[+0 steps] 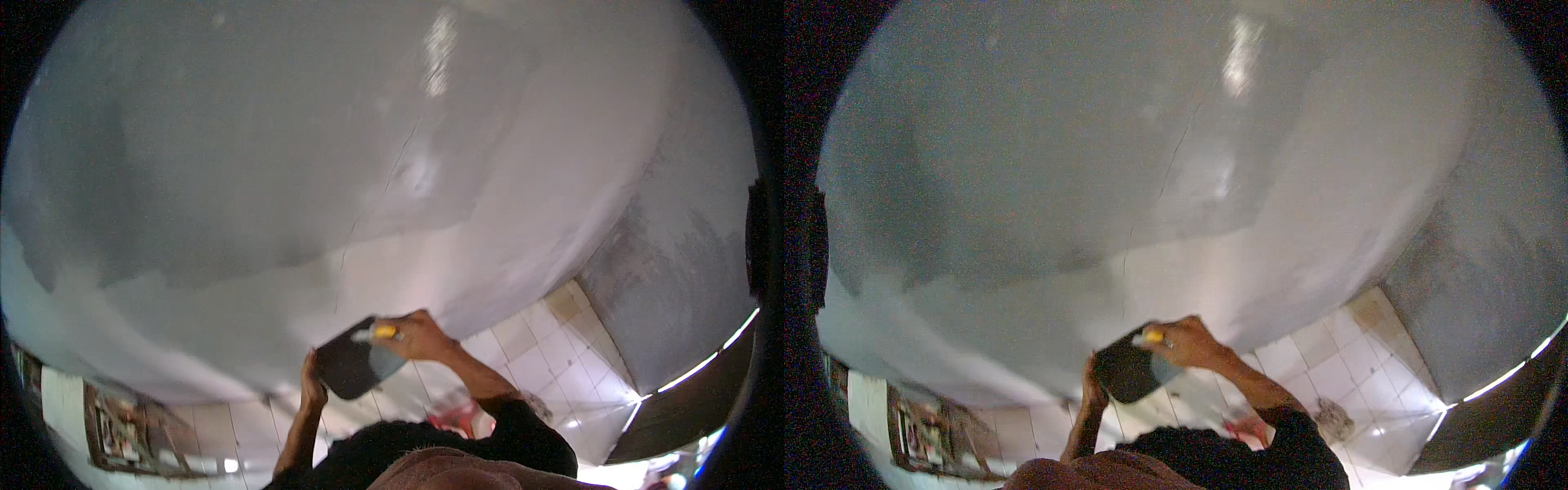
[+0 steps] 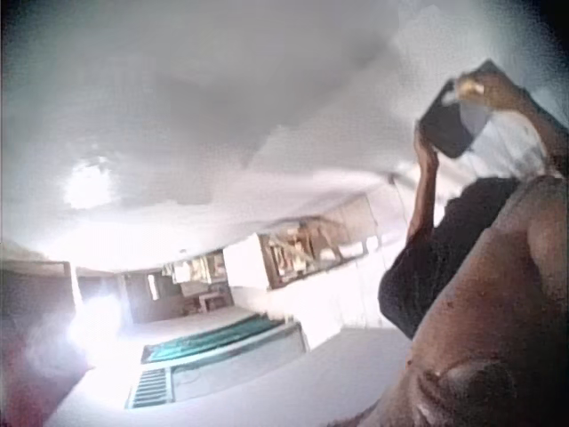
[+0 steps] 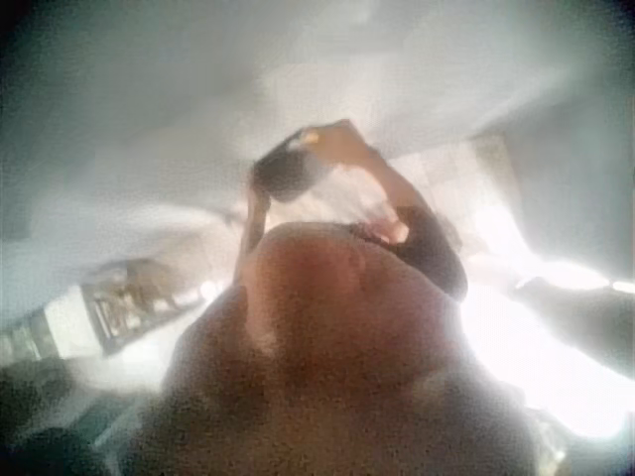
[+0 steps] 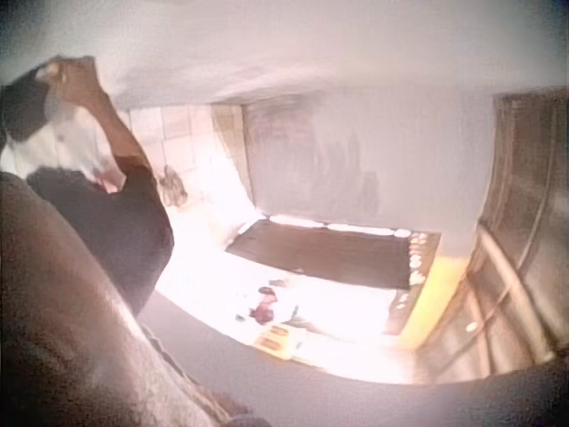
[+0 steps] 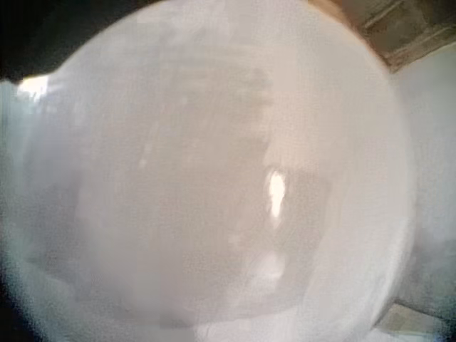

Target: The person applies grey paint onto the ceiling and upper walls of an indoor space using a paintbrush, repeatedly dipping the brush into a hand-held plastic tray container containing the paint.

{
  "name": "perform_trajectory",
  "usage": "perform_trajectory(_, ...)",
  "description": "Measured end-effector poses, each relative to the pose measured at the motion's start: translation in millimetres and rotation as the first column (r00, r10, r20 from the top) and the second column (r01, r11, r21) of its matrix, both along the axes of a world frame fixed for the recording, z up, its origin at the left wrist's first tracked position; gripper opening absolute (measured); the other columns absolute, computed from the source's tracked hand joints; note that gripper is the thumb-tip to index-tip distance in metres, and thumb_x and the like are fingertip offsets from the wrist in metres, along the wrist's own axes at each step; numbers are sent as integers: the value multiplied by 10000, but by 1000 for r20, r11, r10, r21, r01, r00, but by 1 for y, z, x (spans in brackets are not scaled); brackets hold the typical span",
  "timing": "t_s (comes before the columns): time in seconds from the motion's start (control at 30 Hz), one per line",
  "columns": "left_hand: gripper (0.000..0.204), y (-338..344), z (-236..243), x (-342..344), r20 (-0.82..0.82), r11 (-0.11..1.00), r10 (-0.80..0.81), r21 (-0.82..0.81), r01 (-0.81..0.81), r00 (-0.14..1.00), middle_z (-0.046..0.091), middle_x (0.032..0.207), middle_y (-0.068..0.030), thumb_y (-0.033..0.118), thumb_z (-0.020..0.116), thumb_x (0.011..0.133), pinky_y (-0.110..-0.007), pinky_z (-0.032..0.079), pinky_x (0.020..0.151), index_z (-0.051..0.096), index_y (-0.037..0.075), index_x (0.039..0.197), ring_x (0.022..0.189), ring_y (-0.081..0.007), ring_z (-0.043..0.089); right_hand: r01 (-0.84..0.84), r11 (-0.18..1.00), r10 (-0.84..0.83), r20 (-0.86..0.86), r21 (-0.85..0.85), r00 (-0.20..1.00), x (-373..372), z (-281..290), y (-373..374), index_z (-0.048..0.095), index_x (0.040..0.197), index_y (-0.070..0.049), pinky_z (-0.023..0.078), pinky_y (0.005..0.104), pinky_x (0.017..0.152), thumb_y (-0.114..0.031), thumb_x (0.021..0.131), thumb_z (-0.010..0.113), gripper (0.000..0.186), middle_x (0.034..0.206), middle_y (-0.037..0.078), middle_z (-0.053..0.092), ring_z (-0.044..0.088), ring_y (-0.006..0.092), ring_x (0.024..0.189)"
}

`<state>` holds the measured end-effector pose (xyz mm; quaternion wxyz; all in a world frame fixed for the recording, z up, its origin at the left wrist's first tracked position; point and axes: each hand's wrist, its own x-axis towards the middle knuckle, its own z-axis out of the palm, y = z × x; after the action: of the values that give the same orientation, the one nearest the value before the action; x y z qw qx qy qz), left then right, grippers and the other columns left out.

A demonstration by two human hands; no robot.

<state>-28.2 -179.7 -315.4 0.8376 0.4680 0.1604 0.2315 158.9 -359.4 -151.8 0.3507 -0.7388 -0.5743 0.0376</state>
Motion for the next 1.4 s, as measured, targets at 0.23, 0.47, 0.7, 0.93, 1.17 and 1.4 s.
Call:
perform_trajectory(0.23,645,12,-2,29,-51,996,-47,-73,44,998,630,1202,-150,541,402,981,-379,455,975,561,-23,1250,1102,-257,600,-135,985,122,113,112,986,29,-30,24,691,987,-110,556,335,621,-225,825,743,205,820,75,716,687,258,643)
perform_trajectory(0.47,639,8,6,24,-25,996,-20,-85,18,999,622,1220,-157,543,422,974,-396,461,976,563,-16,1251,1106,-268,603,-48,938,-60,298,342,953,9,-2,-9,663,980,-138,547,360,576,-314,838,723,234,804,48,699,678,227,624)
perform_trajectory(0.7,631,4,-2,11,-4,996,20,-83,-20,1000,613,1247,-122,545,428,979,-400,374,1050,571,-7,1247,1167,-264,548,-96,980,57,216,175,975,-2,-12,-20,641,1140,-256,496,382,499,-408,821,691,357,651,49,629,608,246,503)
perform_trajectory(0.93,598,2,15,23,-40,997,-22,-76,19,999,517,1319,-101,517,434,997,-400,342,1072,476,20,1327,1234,-233,454,38,898,-178,283,439,942,3,2,-18,680,1057,-166,560,367,591,-353,821,737,306,797,61,716,697,221,654)
perform_trajectory(1.17,635,-4,33,30,-125,994,42,-91,-54,991,571,1246,-148,577,466,956,-398,430,993,510,43,1297,1154,-262,541,134,935,-129,-34,329,991,-30,2,-12,688,917,-67,553,298,623,-303,811,771,272,780,64,720,697,189,617)
perform_trajectory(1.4,635,-16,32,24,-180,986,48,-149,-75,983,591,1232,-140,584,461,948,-410,426,1000,526,48,1283,1151,-274,557,51,967,7,-227,248,974,-40,-2,-30,720,872,2,532,243,659,-148,776,808,198,806,79,735,705,125,702)
